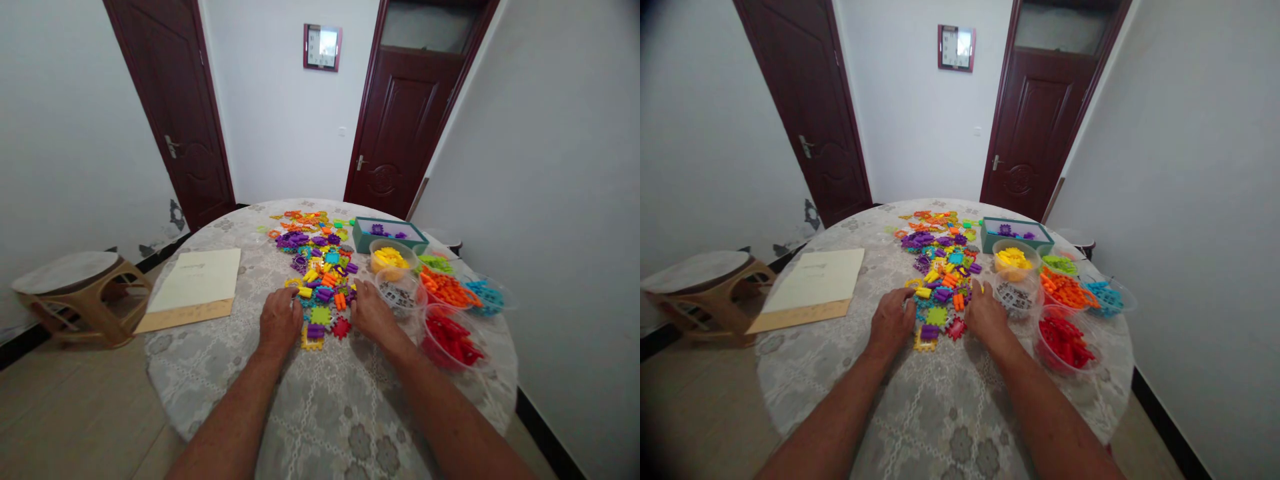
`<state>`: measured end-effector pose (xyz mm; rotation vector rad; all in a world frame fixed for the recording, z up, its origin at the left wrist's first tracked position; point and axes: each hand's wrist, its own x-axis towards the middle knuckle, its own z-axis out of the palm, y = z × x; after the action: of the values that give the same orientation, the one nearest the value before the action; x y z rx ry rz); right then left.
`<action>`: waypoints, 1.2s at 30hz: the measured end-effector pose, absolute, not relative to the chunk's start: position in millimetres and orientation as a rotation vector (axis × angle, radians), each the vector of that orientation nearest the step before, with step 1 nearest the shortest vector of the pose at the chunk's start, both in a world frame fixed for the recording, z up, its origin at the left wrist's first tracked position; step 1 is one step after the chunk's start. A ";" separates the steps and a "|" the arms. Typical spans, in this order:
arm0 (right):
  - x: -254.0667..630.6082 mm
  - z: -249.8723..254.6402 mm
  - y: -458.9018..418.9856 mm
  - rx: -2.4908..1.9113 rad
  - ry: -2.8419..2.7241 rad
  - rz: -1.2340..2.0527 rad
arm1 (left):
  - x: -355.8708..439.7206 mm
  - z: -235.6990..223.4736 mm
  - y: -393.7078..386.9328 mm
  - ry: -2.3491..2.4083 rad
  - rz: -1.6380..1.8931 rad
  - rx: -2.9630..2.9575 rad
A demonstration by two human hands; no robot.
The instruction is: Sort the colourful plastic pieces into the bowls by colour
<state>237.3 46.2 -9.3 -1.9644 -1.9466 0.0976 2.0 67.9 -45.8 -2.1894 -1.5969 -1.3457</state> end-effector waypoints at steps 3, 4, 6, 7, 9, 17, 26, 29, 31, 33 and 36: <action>237.1 -18.9 48.3 -2.064 -1.928 0.154 | 2.1 -47.7 68.4 -1.590 -1.311 -2.200; 237.8 -20.1 47.5 -2.065 -1.936 0.175 | 2.1 -48.5 68.5 -1.598 -1.295 -2.208; 240.6 -21.6 44.7 -2.012 -1.949 0.210 | 2.4 -49.6 68.3 -1.622 -1.267 -2.227; 242.5 -22.3 43.2 -1.967 -1.948 0.230 | 2.7 -49.9 67.9 -1.634 -1.253 -2.242; 246.8 -24.3 41.2 -1.853 -1.941 0.308 | 3.5 -49.7 66.9 -1.653 -1.229 -2.282; 253.6 -33.2 44.8 -1.416 -1.804 0.710 | 5.3 -43.8 63.0 -1.629 -1.215 -2.342; 246.7 -28.4 44.9 -1.314 -1.641 0.767 | 10.6 -34.3 52.3 -1.388 -1.363 -2.388; 239.9 -28.4 44.1 -1.249 -1.538 0.811 | 14.3 -31.1 46.7 -1.321 -1.395 -2.417; 235.8 -28.9 42.3 -1.247 -1.518 0.790 | 16.6 -31.2 44.3 -1.288 -1.399 -2.426; 233.3 -29.6 39.9 -1.260 -1.541 0.741 | 18.3 -32.2 42.8 -1.264 -1.390 -2.437; 233.1 -31.8 37.2 -1.295 -1.560 0.676 | 20.5 -32.3 41.0 -1.269 -1.389 -2.440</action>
<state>233.1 37.2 -31.8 -1.2949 -1.5601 0.6755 20.5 41.0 -32.3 -2.4397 -1.2690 -1.3895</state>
